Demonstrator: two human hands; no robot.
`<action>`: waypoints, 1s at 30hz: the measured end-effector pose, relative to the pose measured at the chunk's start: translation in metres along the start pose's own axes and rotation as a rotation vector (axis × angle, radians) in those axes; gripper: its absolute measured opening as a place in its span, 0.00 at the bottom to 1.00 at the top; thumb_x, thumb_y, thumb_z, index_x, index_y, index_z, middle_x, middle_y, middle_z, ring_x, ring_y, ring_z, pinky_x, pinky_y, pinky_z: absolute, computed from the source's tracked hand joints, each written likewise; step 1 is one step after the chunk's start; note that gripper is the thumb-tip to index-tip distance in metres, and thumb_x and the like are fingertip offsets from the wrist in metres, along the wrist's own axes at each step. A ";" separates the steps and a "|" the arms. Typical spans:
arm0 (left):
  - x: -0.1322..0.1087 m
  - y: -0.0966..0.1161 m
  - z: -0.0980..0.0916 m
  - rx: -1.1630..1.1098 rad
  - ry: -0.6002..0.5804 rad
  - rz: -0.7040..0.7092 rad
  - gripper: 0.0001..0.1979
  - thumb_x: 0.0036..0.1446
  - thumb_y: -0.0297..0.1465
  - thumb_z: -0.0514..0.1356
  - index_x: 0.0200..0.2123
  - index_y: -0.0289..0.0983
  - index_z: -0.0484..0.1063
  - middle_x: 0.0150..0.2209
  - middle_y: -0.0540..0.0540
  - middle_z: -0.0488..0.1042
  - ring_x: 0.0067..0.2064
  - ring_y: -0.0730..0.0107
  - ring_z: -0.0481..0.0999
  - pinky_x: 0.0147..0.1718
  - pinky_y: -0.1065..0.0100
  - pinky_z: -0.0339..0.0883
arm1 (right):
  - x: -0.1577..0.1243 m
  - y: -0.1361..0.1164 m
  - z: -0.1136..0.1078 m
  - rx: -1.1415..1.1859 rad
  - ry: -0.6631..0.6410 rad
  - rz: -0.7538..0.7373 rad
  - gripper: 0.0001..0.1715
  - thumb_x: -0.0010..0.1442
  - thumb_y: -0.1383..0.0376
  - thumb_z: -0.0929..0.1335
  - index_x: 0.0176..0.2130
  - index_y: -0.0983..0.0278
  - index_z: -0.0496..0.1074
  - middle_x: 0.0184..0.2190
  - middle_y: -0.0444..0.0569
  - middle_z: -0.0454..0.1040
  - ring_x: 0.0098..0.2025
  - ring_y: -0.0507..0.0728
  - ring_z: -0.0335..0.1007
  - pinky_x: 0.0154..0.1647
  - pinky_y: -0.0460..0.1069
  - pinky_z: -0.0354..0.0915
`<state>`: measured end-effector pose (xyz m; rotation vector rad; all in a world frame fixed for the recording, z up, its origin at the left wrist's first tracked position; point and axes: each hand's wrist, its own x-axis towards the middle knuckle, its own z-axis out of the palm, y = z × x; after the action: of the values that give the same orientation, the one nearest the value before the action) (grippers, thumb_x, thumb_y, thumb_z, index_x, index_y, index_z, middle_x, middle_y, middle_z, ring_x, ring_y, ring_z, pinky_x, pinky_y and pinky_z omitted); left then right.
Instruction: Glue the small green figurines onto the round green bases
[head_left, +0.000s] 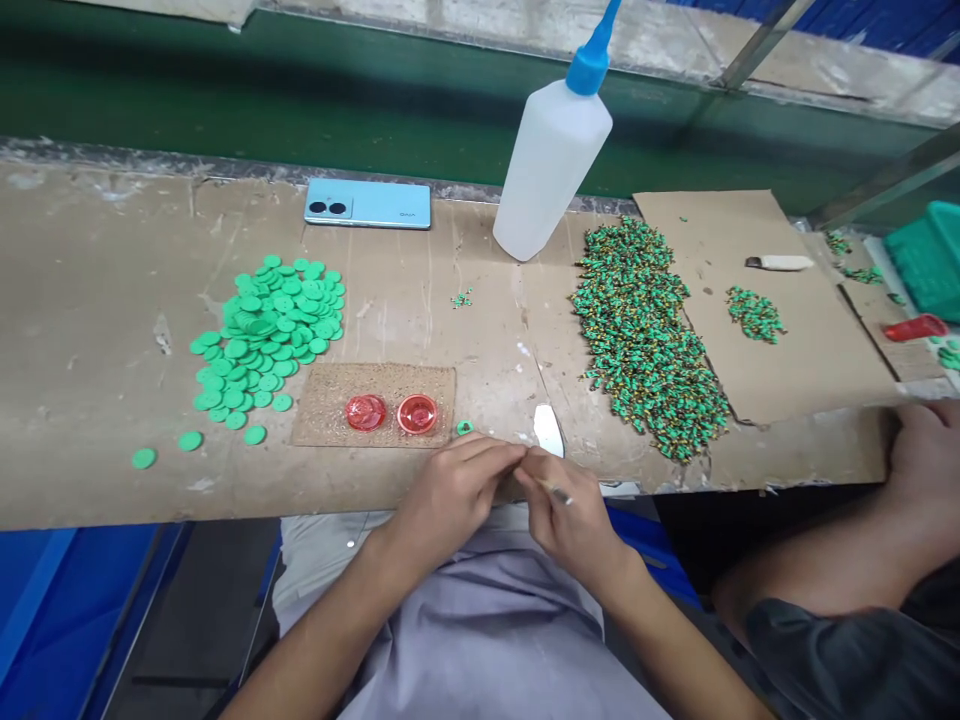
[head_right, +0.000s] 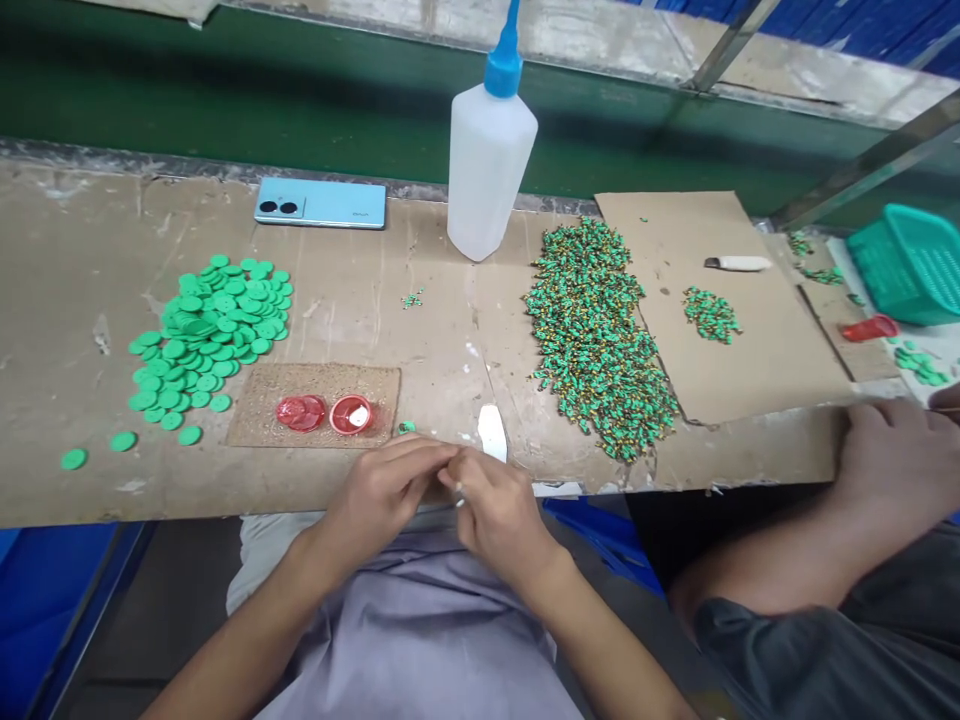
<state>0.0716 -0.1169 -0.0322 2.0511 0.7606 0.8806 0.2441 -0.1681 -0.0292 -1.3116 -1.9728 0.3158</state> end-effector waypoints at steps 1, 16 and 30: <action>0.000 0.000 0.000 0.001 -0.005 -0.008 0.14 0.70 0.20 0.53 0.49 0.36 0.77 0.44 0.43 0.84 0.45 0.64 0.84 0.47 0.62 0.79 | 0.000 0.001 0.000 -0.004 -0.002 0.006 0.10 0.72 0.73 0.61 0.40 0.60 0.65 0.28 0.46 0.74 0.27 0.55 0.73 0.28 0.48 0.67; -0.012 0.010 0.004 0.006 0.096 -0.115 0.07 0.68 0.23 0.59 0.47 0.37 0.72 0.39 0.46 0.80 0.40 0.66 0.81 0.40 0.67 0.76 | -0.002 0.002 -0.005 -0.054 -0.056 0.022 0.10 0.73 0.72 0.60 0.41 0.59 0.65 0.28 0.44 0.72 0.25 0.54 0.69 0.27 0.49 0.65; -0.014 0.018 0.020 0.192 0.093 -0.270 0.05 0.67 0.24 0.62 0.45 0.36 0.75 0.38 0.46 0.78 0.39 0.61 0.79 0.38 0.62 0.77 | -0.007 0.004 -0.009 -0.014 -0.098 0.165 0.09 0.74 0.70 0.60 0.40 0.59 0.65 0.26 0.43 0.69 0.23 0.54 0.66 0.23 0.50 0.62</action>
<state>0.0833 -0.1448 -0.0312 2.0185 1.1819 0.7771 0.2545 -0.1739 -0.0287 -1.4970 -1.9529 0.4541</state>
